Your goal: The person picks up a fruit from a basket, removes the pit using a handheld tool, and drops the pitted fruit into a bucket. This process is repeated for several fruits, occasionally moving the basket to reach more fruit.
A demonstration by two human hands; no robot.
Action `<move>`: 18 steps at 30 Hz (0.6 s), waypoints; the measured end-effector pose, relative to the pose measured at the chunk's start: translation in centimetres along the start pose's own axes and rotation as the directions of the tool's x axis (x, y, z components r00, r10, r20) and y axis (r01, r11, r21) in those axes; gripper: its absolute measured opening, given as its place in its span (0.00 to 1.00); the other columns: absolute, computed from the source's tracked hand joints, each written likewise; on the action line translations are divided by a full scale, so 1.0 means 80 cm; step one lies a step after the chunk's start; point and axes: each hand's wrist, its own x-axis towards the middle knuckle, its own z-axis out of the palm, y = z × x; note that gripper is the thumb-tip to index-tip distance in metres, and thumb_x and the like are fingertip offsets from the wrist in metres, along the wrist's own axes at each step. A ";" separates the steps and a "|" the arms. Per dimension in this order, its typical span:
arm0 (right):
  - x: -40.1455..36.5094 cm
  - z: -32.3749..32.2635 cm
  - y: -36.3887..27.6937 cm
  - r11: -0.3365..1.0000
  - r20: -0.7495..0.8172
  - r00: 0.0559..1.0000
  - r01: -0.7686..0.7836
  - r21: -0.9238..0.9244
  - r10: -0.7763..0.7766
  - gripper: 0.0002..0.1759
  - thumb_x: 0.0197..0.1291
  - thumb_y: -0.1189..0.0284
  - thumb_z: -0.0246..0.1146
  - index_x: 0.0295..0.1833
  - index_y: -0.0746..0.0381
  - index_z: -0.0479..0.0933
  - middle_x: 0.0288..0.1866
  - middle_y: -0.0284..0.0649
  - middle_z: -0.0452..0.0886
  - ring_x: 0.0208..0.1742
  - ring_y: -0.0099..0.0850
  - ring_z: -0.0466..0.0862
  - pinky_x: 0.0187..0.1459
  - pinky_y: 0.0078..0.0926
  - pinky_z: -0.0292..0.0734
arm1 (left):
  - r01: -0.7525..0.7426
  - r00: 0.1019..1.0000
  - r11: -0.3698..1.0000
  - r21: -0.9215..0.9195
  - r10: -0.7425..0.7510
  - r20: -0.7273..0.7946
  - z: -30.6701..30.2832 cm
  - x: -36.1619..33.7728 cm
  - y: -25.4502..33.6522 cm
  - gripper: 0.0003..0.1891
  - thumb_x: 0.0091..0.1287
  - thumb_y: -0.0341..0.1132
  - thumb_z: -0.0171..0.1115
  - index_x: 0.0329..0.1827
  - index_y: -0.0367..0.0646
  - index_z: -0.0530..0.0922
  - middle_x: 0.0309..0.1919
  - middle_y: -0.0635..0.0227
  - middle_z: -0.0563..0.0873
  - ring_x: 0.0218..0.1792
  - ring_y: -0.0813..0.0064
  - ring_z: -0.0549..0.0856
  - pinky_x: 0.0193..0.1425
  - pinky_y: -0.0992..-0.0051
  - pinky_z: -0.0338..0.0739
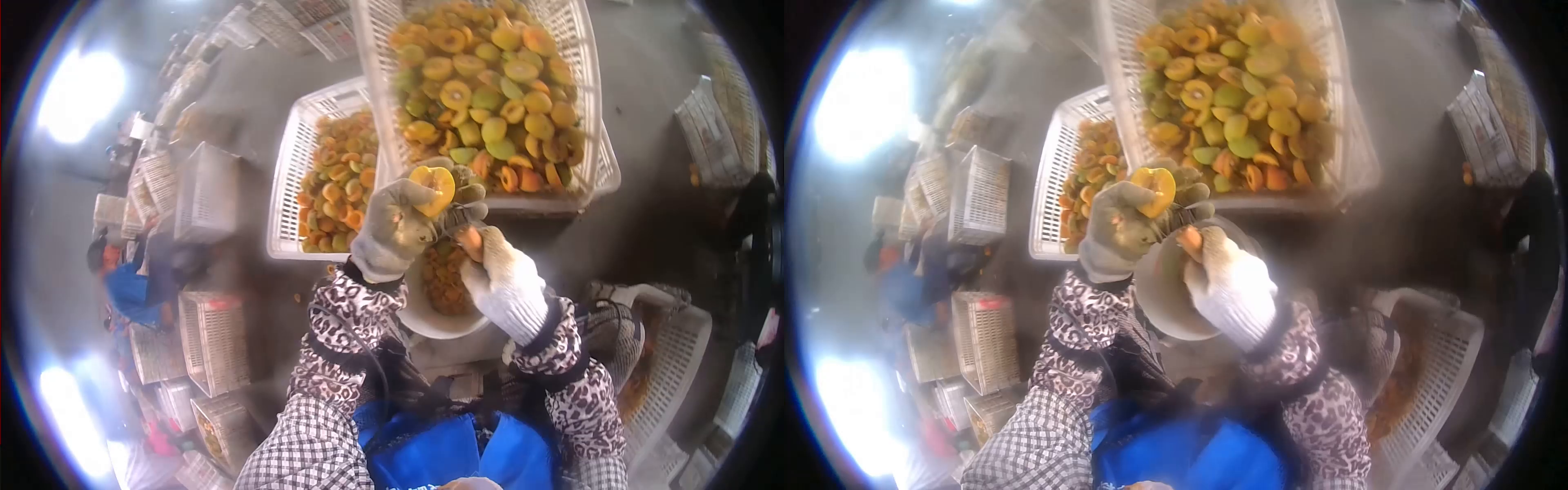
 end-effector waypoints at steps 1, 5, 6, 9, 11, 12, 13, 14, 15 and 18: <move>-0.002 0.006 0.003 0.997 0.040 0.996 -0.078 -0.003 0.079 0.16 0.61 0.73 0.61 0.55 0.62 0.72 0.34 0.55 0.82 0.37 0.54 0.84 0.37 0.42 0.80 | -0.054 0.998 0.998 -0.029 0.055 0.040 0.007 -0.008 -0.003 0.24 0.64 0.32 0.54 0.64 0.38 0.71 0.52 0.46 0.82 0.57 0.43 0.81 0.64 0.45 0.77; 0.000 0.018 0.003 0.996 -0.009 0.996 -0.091 0.011 0.091 0.10 0.60 0.69 0.64 0.42 0.63 0.74 0.21 0.48 0.78 0.25 0.48 0.82 0.28 0.43 0.77 | -0.094 0.991 0.995 0.027 0.091 0.095 0.009 -0.015 -0.006 0.22 0.76 0.44 0.51 0.66 0.39 0.70 0.50 0.48 0.82 0.56 0.49 0.83 0.59 0.55 0.81; 0.002 0.016 0.000 0.993 0.015 0.994 -0.109 0.052 0.109 0.10 0.60 0.69 0.64 0.42 0.63 0.74 0.22 0.48 0.79 0.24 0.47 0.82 0.27 0.42 0.77 | -0.142 0.990 0.986 0.089 0.139 0.039 0.008 -0.017 -0.007 0.24 0.78 0.49 0.49 0.66 0.39 0.69 0.50 0.49 0.83 0.55 0.53 0.84 0.58 0.60 0.83; 0.011 0.002 -0.015 0.977 0.144 0.970 -0.208 0.055 0.198 0.24 0.60 0.70 0.64 0.62 0.63 0.72 0.38 0.56 0.84 0.40 0.56 0.85 0.40 0.43 0.81 | -0.239 0.969 0.885 0.401 0.241 0.045 0.011 -0.024 -0.010 0.22 0.79 0.47 0.49 0.64 0.39 0.70 0.48 0.52 0.83 0.50 0.62 0.85 0.55 0.69 0.83; 0.014 0.005 -0.017 0.980 0.110 0.975 -0.198 0.017 0.195 0.24 0.60 0.70 0.64 0.62 0.62 0.72 0.37 0.55 0.84 0.39 0.56 0.85 0.40 0.44 0.82 | -0.301 0.949 0.774 0.557 0.300 0.097 0.008 -0.023 -0.016 0.19 0.79 0.43 0.50 0.64 0.38 0.70 0.48 0.53 0.83 0.47 0.65 0.85 0.54 0.70 0.83; 0.015 0.006 -0.017 0.983 0.079 0.980 -0.182 -0.018 0.183 0.25 0.60 0.69 0.65 0.62 0.62 0.72 0.36 0.55 0.84 0.39 0.56 0.85 0.40 0.44 0.82 | -0.361 0.922 0.628 0.690 0.353 0.162 0.005 -0.023 -0.018 0.17 0.79 0.38 0.51 0.63 0.37 0.70 0.47 0.54 0.83 0.45 0.69 0.85 0.53 0.70 0.83; 0.015 0.006 -0.018 0.982 0.077 0.979 -0.188 -0.017 0.189 0.25 0.60 0.69 0.65 0.62 0.62 0.72 0.36 0.55 0.84 0.39 0.56 0.85 0.40 0.44 0.82 | -0.356 0.924 0.629 0.691 0.346 0.161 -0.004 -0.021 -0.019 0.17 0.79 0.38 0.51 0.63 0.37 0.70 0.47 0.54 0.83 0.45 0.69 0.85 0.53 0.70 0.83; 0.016 0.005 -0.019 0.981 0.097 0.978 -0.178 -0.079 0.185 0.27 0.60 0.68 0.65 0.64 0.61 0.70 0.36 0.54 0.84 0.38 0.55 0.85 0.40 0.44 0.82 | -0.417 0.897 0.521 0.744 0.367 0.245 -0.016 -0.019 -0.019 0.15 0.79 0.34 0.50 0.63 0.36 0.70 0.46 0.55 0.83 0.45 0.69 0.85 0.52 0.71 0.83; 0.017 0.005 -0.020 0.976 0.119 0.976 -0.166 -0.140 0.183 0.29 0.61 0.68 0.64 0.67 0.60 0.69 0.36 0.54 0.84 0.38 0.55 0.85 0.40 0.45 0.82 | -0.474 0.865 0.405 0.782 0.378 0.329 -0.024 -0.018 -0.019 0.14 0.79 0.30 0.50 0.62 0.35 0.70 0.45 0.56 0.84 0.44 0.70 0.85 0.52 0.71 0.83; 0.019 0.006 -0.019 0.967 0.198 0.952 -0.208 -0.147 0.235 0.34 0.61 0.67 0.64 0.73 0.58 0.64 0.35 0.54 0.84 0.36 0.54 0.85 0.38 0.45 0.81 | -0.399 0.884 0.485 0.778 0.430 0.185 -0.004 -0.027 -0.027 0.22 0.81 0.47 0.44 0.54 0.34 0.74 0.40 0.61 0.82 0.41 0.70 0.85 0.47 0.74 0.84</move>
